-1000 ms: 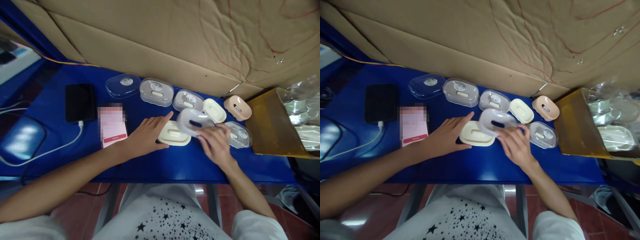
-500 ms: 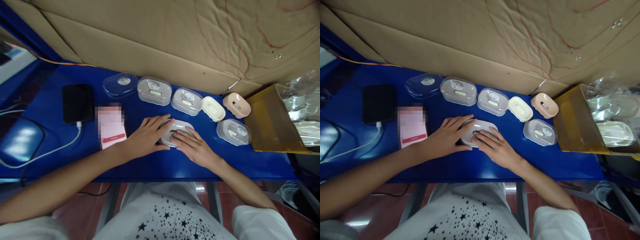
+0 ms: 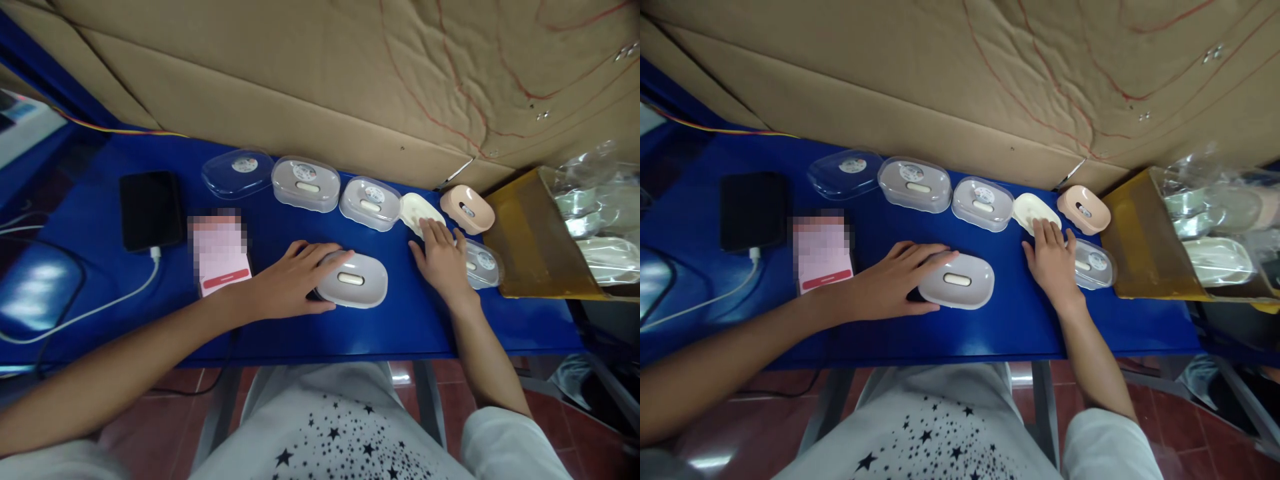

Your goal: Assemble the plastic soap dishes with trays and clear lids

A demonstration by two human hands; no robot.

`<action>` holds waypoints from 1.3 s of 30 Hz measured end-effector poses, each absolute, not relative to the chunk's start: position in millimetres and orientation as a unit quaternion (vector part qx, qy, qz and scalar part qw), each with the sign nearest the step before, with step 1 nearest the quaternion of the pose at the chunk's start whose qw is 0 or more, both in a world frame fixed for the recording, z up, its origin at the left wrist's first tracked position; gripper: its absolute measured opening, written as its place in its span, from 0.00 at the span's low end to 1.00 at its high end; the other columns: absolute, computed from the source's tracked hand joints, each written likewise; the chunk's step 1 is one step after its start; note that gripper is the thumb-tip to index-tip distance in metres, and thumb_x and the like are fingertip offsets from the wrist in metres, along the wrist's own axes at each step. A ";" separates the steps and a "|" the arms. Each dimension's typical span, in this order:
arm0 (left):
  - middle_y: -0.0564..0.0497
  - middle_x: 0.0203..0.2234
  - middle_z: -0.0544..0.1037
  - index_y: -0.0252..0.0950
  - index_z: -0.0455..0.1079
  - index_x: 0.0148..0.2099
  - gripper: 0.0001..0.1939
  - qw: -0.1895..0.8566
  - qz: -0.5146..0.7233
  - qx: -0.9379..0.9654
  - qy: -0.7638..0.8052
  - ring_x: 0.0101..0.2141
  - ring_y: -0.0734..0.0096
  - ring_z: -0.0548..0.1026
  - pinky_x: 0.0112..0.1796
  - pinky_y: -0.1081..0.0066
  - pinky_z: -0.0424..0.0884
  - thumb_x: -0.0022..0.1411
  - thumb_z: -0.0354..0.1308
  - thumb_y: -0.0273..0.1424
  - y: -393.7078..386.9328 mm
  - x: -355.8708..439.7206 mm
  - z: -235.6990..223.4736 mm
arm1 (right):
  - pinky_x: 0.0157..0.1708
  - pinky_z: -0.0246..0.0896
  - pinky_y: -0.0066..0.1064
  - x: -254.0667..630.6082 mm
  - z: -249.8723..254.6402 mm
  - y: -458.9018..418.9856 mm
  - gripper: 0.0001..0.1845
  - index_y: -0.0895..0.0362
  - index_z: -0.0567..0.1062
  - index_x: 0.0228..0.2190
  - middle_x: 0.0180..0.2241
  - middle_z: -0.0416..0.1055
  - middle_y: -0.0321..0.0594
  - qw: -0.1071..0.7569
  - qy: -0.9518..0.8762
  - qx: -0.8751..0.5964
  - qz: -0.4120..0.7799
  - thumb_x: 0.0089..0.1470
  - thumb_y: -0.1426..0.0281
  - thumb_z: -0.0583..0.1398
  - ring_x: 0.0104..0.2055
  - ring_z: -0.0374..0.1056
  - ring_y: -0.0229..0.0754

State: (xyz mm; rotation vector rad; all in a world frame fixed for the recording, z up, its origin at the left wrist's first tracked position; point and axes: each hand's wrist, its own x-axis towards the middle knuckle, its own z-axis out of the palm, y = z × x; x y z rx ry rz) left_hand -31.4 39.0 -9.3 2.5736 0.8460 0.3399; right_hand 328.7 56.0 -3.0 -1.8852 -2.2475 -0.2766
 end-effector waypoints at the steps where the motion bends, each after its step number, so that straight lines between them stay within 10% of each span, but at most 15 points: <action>1: 0.35 0.74 0.64 0.43 0.45 0.82 0.50 0.223 0.117 0.921 0.296 0.70 0.40 0.66 0.68 0.44 0.58 0.70 0.68 0.44 38.8 -31.6 -7.5 | 0.68 0.56 0.66 332.5 -5.4 56.0 0.28 0.60 0.71 0.68 0.68 0.71 0.61 0.083 -0.759 -0.638 -0.098 0.75 0.61 0.52 0.67 0.70 0.65; 7: 0.37 0.74 0.64 0.44 0.39 0.83 0.55 0.285 0.094 0.912 0.278 0.72 0.43 0.63 0.70 0.46 0.51 0.69 0.70 0.44 37.2 -30.8 -3.5 | 0.59 0.63 0.56 335.8 -3.0 54.7 0.21 0.56 0.82 0.51 0.53 0.80 0.53 0.101 -0.767 -0.628 -0.081 0.74 0.57 0.55 0.55 0.75 0.61; 18: 0.35 0.72 0.68 0.40 0.40 0.83 0.56 0.193 0.104 0.921 0.321 0.67 0.41 0.69 0.68 0.47 0.54 0.68 0.70 0.48 37.2 -31.0 -10.1 | 0.68 0.57 0.63 365.4 5.8 58.3 0.30 0.53 0.75 0.64 0.67 0.73 0.56 0.119 -0.743 -0.654 -0.081 0.73 0.48 0.54 0.69 0.69 0.64; 39: 0.33 0.69 0.69 0.36 0.51 0.79 0.53 0.183 0.082 0.915 0.350 0.67 0.39 0.68 0.68 0.43 0.57 0.63 0.74 0.44 37.2 -28.1 -7.2 | 0.60 0.69 0.63 392.4 15.4 61.7 0.31 0.53 0.77 0.62 0.60 0.80 0.52 0.085 -0.721 -0.688 -0.023 0.73 0.48 0.53 0.58 0.78 0.66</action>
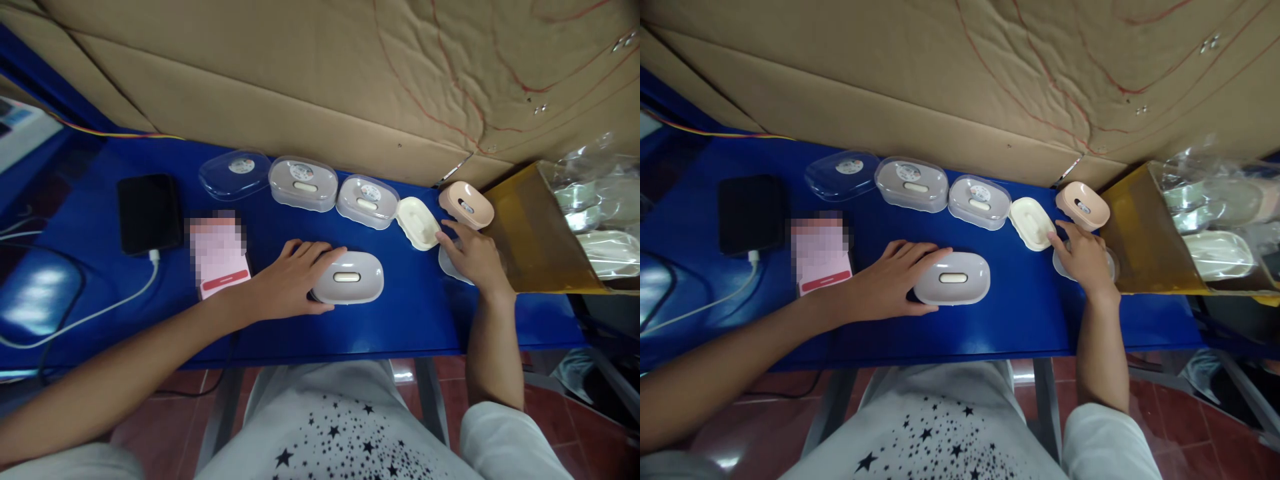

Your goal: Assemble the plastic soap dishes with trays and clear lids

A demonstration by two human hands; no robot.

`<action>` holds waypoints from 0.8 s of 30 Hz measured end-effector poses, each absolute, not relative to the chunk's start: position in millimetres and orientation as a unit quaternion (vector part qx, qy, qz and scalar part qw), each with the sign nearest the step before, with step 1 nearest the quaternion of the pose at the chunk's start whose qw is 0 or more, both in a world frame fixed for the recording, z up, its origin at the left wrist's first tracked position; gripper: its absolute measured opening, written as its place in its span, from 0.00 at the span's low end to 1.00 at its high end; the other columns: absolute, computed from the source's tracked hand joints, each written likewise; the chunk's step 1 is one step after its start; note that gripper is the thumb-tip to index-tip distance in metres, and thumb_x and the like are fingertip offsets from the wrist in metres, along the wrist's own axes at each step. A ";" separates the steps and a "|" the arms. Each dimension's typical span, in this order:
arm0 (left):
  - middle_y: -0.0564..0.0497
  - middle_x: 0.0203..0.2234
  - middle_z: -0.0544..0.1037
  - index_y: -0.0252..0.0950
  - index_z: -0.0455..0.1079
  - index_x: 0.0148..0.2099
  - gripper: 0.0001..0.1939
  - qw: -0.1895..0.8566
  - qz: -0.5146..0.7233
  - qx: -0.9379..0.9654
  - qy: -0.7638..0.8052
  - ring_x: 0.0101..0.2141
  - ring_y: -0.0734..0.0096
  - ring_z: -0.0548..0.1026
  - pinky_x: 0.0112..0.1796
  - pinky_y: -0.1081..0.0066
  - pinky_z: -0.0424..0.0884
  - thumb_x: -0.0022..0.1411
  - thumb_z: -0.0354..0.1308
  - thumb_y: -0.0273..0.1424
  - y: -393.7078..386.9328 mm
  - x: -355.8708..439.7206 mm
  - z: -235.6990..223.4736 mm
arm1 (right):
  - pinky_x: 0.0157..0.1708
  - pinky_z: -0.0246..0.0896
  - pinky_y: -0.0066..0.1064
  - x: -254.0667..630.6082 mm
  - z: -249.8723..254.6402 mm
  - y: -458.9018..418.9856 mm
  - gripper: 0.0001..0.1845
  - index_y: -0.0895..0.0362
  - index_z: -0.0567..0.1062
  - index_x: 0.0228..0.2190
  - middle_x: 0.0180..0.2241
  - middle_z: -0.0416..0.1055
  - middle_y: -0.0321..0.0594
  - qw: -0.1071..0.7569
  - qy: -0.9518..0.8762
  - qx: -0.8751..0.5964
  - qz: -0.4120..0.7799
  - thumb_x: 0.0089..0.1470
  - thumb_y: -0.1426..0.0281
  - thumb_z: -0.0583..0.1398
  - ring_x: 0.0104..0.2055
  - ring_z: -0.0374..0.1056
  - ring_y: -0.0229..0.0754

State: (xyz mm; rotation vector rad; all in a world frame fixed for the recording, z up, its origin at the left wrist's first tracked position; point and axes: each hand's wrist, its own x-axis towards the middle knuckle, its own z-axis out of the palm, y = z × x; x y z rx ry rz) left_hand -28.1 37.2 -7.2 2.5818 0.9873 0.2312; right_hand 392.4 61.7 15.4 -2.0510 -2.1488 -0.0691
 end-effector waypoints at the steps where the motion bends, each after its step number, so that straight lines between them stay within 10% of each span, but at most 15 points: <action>1: 0.33 0.69 0.69 0.36 0.51 0.79 0.53 0.184 0.080 0.915 0.349 0.67 0.39 0.69 0.68 0.42 0.57 0.63 0.74 0.44 37.3 -28.3 -6.8 | 0.61 0.68 0.64 387.9 15.2 61.4 0.31 0.54 0.76 0.63 0.62 0.79 0.53 0.091 -0.719 -0.688 -0.035 0.73 0.49 0.53 0.60 0.77 0.67; 13: 0.34 0.69 0.68 0.39 0.49 0.81 0.54 0.196 0.090 0.912 0.350 0.67 0.38 0.68 0.68 0.42 0.56 0.64 0.73 0.47 38.8 -29.0 -11.8 | 0.68 0.65 0.55 325.5 42.6 65.8 0.24 0.55 0.74 0.65 0.65 0.76 0.52 0.174 -0.848 -0.500 -0.025 0.76 0.58 0.55 0.68 0.72 0.58; 24: 0.35 0.69 0.67 0.42 0.49 0.81 0.56 0.217 0.106 0.922 0.301 0.68 0.38 0.67 0.68 0.43 0.60 0.61 0.75 0.47 42.5 -26.9 -12.3 | 0.75 0.52 0.55 24.7 15.9 201.8 0.35 0.60 0.68 0.67 0.75 0.62 0.45 0.026 -0.967 -0.251 -0.045 0.63 0.73 0.68 0.78 0.56 0.56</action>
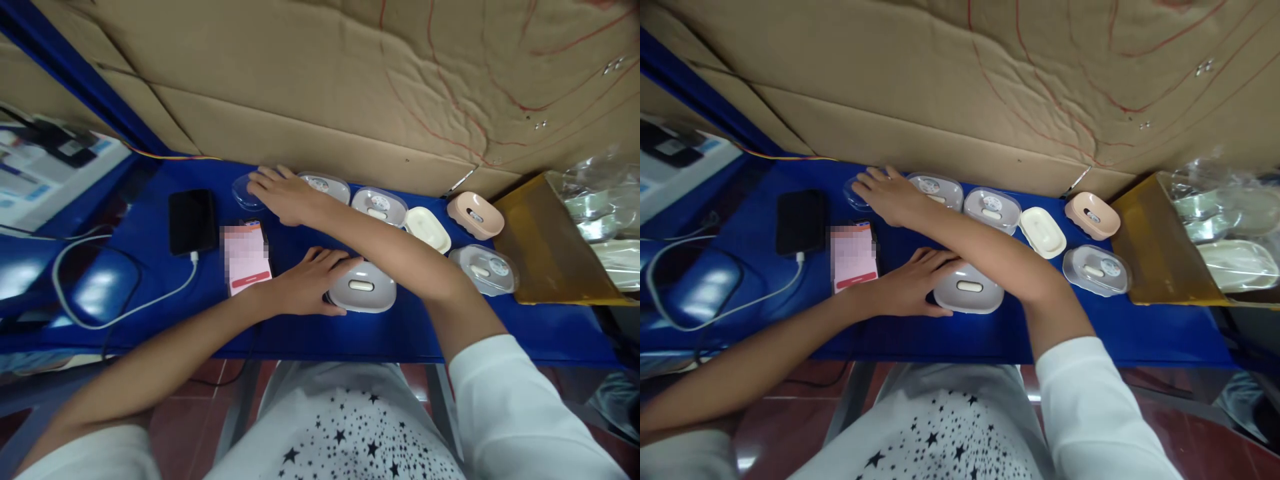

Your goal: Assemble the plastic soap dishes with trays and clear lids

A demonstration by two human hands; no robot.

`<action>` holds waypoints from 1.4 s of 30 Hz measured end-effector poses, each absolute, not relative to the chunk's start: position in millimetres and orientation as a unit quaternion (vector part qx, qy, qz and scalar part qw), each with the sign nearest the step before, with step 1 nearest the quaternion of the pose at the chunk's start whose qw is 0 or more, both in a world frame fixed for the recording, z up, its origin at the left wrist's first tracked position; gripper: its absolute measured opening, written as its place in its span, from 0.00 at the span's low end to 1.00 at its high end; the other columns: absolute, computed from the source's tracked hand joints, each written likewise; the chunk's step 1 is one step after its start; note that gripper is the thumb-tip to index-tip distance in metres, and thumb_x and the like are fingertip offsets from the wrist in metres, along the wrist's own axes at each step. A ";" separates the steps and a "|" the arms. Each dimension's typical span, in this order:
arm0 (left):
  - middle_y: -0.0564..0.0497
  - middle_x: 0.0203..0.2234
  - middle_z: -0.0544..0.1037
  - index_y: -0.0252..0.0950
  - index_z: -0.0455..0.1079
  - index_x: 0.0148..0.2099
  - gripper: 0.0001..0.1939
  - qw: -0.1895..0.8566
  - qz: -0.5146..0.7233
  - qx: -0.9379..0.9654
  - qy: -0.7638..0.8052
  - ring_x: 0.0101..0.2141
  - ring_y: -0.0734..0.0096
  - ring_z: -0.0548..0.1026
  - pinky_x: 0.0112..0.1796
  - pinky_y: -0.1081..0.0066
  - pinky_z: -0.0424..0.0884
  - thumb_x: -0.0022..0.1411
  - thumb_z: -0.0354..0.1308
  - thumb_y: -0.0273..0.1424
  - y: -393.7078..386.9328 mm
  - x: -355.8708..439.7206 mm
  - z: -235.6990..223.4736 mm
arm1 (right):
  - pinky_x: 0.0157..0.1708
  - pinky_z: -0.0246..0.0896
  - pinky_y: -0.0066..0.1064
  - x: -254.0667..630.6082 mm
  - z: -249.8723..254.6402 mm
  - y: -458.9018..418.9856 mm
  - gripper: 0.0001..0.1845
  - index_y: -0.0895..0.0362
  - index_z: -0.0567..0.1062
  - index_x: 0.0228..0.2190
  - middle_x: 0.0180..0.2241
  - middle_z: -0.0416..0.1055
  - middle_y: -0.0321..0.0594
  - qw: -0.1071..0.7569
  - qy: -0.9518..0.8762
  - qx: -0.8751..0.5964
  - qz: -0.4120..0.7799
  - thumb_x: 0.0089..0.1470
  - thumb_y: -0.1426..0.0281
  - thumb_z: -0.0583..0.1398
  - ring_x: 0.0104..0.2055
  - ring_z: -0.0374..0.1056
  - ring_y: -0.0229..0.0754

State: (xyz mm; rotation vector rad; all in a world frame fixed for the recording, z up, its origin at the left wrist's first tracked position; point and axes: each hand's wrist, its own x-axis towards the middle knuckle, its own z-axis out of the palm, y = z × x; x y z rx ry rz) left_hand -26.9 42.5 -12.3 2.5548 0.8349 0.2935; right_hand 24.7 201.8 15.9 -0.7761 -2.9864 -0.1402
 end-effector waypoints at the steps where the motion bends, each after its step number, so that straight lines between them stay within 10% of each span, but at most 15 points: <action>1: 0.34 0.69 0.68 0.41 0.50 0.81 0.56 0.218 0.107 0.923 0.300 0.67 0.38 0.67 0.67 0.43 0.61 0.61 0.75 0.47 42.3 -26.9 -12.2 | 0.74 0.54 0.58 6.6 13.2 215.8 0.38 0.61 0.69 0.66 0.74 0.64 0.49 0.018 -0.965 -0.257 -0.047 0.58 0.74 0.72 0.77 0.58 0.59; 9: 0.33 0.69 0.68 0.38 0.53 0.80 0.52 0.232 0.109 0.920 0.296 0.68 0.39 0.66 0.68 0.44 0.61 0.63 0.74 0.47 40.5 -29.8 -12.4 | 0.68 0.63 0.51 -28.4 52.4 238.4 0.50 0.59 0.67 0.66 0.60 0.81 0.35 -0.074 -0.948 -0.309 0.000 0.48 0.60 0.79 0.62 0.77 0.44; 20: 0.32 0.73 0.65 0.40 0.49 0.80 0.54 0.297 0.129 0.866 0.381 0.72 0.33 0.62 0.67 0.34 0.59 0.63 0.73 0.47 38.4 -22.4 -25.5 | 0.72 0.61 0.57 192.1 70.8 75.7 0.42 0.51 0.61 0.73 0.75 0.60 0.52 0.235 -0.922 -0.303 0.051 0.66 0.58 0.67 0.77 0.58 0.58; 42: 0.40 0.76 0.62 0.50 0.43 0.83 0.55 0.306 0.141 0.878 0.341 0.72 0.42 0.63 0.67 0.43 0.62 0.66 0.72 0.48 49.2 -33.3 -17.5 | 0.72 0.61 0.63 259.3 -14.9 27.8 0.53 0.43 0.46 0.80 0.77 0.58 0.54 0.183 -0.932 -0.289 0.120 0.66 0.55 0.68 0.77 0.58 0.64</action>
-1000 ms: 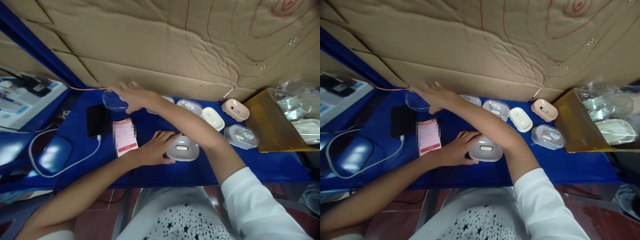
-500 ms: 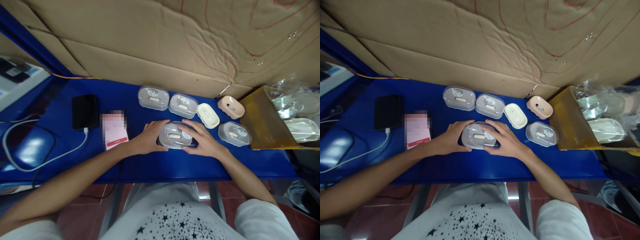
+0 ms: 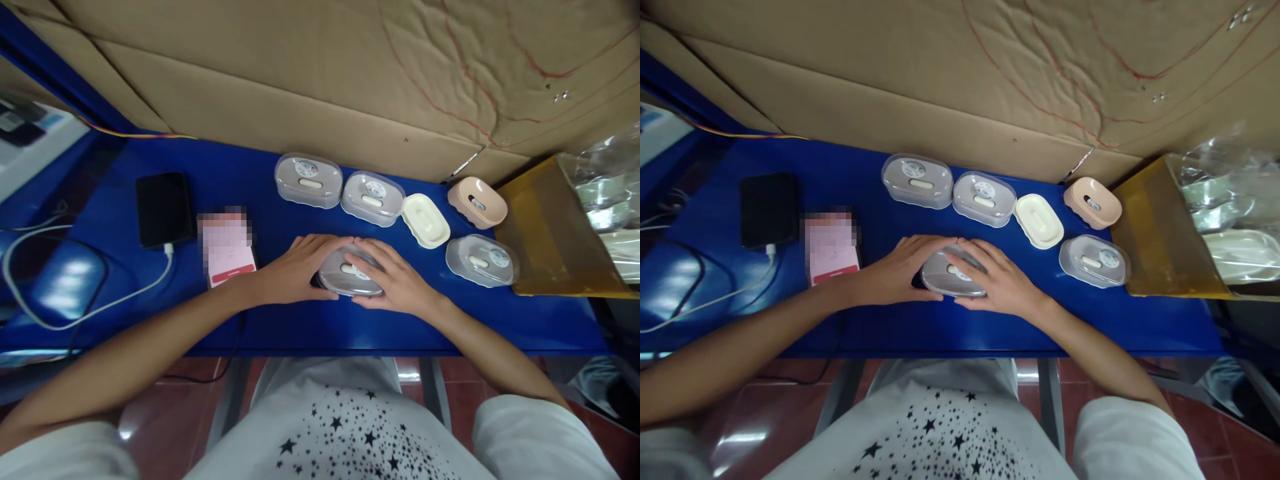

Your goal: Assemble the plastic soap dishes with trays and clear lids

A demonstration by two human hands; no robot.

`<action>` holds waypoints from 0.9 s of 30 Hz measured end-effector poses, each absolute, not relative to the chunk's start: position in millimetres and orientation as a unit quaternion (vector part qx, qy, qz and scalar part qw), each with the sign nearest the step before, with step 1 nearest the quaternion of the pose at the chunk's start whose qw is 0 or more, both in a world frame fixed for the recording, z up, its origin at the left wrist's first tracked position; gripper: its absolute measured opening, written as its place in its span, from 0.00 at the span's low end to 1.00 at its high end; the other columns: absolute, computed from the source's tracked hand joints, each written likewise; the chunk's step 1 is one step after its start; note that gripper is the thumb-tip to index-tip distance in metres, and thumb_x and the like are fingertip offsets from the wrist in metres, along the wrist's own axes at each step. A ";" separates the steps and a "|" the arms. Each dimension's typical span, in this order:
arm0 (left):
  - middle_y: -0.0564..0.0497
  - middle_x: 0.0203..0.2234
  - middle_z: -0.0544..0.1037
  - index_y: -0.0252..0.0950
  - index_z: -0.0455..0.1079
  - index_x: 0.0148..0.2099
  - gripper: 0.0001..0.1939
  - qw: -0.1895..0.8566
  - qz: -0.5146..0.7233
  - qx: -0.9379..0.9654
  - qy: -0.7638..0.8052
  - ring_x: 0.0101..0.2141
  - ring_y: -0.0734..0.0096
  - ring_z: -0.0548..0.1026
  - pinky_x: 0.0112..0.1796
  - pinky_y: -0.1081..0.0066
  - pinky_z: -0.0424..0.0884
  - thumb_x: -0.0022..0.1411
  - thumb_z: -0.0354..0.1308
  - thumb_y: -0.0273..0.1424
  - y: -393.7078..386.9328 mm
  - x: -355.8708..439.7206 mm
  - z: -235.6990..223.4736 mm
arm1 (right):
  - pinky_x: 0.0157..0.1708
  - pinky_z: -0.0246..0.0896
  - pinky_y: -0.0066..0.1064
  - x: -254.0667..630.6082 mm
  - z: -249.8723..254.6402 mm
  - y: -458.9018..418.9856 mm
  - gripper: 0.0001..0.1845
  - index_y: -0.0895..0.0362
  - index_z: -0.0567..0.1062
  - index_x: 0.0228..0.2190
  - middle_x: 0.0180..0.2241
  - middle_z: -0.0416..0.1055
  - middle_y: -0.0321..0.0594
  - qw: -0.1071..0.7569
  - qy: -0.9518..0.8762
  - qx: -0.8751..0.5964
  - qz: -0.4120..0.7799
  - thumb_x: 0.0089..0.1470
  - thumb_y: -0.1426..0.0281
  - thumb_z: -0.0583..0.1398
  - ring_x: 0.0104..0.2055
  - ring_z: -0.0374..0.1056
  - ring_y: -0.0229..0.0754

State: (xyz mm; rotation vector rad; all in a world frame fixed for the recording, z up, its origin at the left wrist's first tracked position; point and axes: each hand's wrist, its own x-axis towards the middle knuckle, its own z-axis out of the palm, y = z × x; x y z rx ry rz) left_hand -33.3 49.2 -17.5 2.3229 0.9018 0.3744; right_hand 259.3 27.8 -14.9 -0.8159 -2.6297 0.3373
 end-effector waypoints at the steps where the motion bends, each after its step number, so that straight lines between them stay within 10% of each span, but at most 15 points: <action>1: 0.39 0.76 0.61 0.50 0.43 0.83 0.54 0.295 0.132 0.883 0.341 0.72 0.41 0.62 0.68 0.43 0.61 0.67 0.71 0.49 49.3 -34.7 -15.2 | 0.73 0.59 0.63 259.6 -13.8 29.1 0.54 0.43 0.46 0.80 0.77 0.57 0.53 0.181 -0.931 -0.289 0.128 0.66 0.54 0.68 0.78 0.57 0.64; 6: 0.35 0.73 0.65 0.43 0.46 0.82 0.50 0.183 0.094 0.909 0.363 0.71 0.38 0.64 0.67 0.44 0.61 0.70 0.68 0.49 47.3 -43.3 -0.7 | 0.73 0.55 0.64 283.1 9.1 44.2 0.49 0.45 0.42 0.80 0.77 0.57 0.51 0.192 -0.901 -0.364 0.139 0.72 0.43 0.55 0.78 0.56 0.64; 12: 0.29 0.77 0.56 0.38 0.44 0.83 0.47 0.028 0.133 0.893 0.430 0.72 0.27 0.62 0.67 0.32 0.56 0.72 0.63 0.33 46.9 -46.7 10.9 | 0.64 0.63 0.68 331.7 20.0 59.6 0.31 0.56 0.68 0.70 0.67 0.72 0.60 0.069 -0.773 -0.630 -0.020 0.73 0.55 0.54 0.66 0.70 0.71; 21: 0.39 0.77 0.61 0.45 0.66 0.75 0.29 0.019 0.108 0.947 0.302 0.73 0.43 0.64 0.70 0.37 0.60 0.75 0.56 0.25 29.5 -28.8 10.5 | 0.59 0.74 0.48 367.0 51.2 52.6 0.25 0.45 0.75 0.63 0.62 0.79 0.41 0.093 -0.817 -0.541 0.175 0.73 0.49 0.56 0.60 0.78 0.55; 27: 0.41 0.76 0.65 0.42 0.70 0.72 0.27 0.000 0.103 0.966 0.236 0.71 0.49 0.67 0.72 0.42 0.57 0.74 0.61 0.25 26.1 -25.1 4.8 | 0.64 0.60 0.67 394.4 29.6 103.3 0.34 0.58 0.71 0.68 0.65 0.73 0.63 0.054 -0.661 -0.747 -0.055 0.67 0.56 0.61 0.66 0.69 0.71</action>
